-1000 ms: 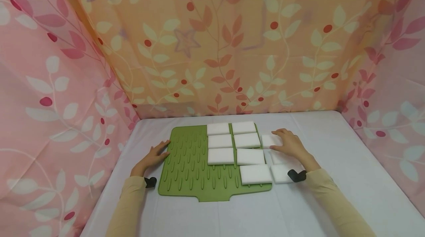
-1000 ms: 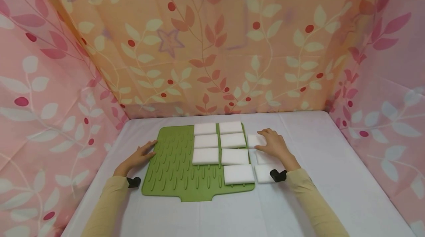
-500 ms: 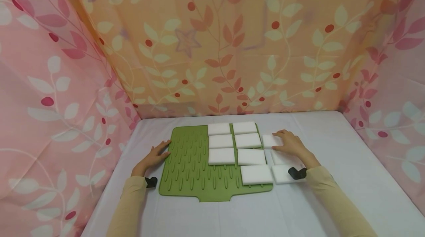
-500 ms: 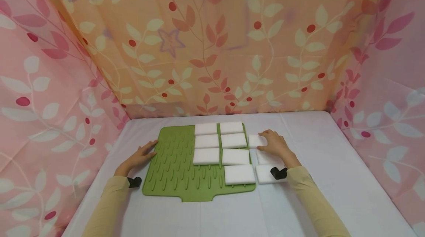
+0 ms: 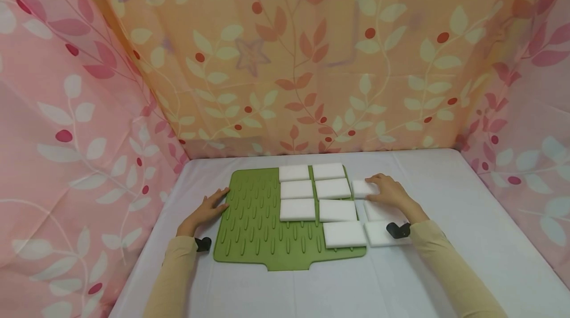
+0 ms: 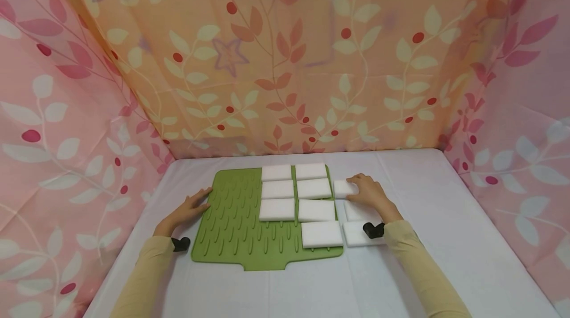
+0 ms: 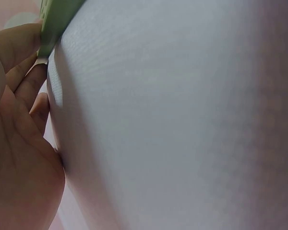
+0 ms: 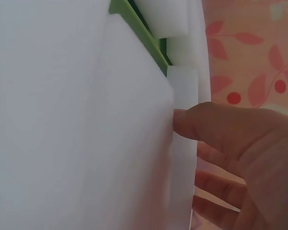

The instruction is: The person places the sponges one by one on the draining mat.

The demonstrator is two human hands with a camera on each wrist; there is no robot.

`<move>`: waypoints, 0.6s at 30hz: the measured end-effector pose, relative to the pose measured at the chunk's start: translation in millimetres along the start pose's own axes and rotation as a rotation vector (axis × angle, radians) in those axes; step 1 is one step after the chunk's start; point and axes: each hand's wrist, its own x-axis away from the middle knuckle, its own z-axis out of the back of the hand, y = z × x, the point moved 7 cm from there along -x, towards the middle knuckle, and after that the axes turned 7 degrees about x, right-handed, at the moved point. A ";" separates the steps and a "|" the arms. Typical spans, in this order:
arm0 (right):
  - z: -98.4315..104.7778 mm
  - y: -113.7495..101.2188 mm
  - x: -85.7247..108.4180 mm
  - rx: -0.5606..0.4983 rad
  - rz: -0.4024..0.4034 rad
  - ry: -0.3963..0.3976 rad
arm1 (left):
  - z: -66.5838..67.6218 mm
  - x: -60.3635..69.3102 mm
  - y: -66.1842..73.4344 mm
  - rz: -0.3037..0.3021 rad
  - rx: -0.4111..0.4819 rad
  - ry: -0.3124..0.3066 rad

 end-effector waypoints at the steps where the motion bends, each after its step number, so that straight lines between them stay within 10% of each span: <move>1: 0.0 0.1 -0.1 -0.002 0.001 0.002 | -0.1 -0.1 -0.3 0.000 -0.001 0.000; 18: 13.3 4.6 5.0 -0.044 -0.017 0.065 | 1.2 -0.2 -0.8 -0.021 -0.006 0.009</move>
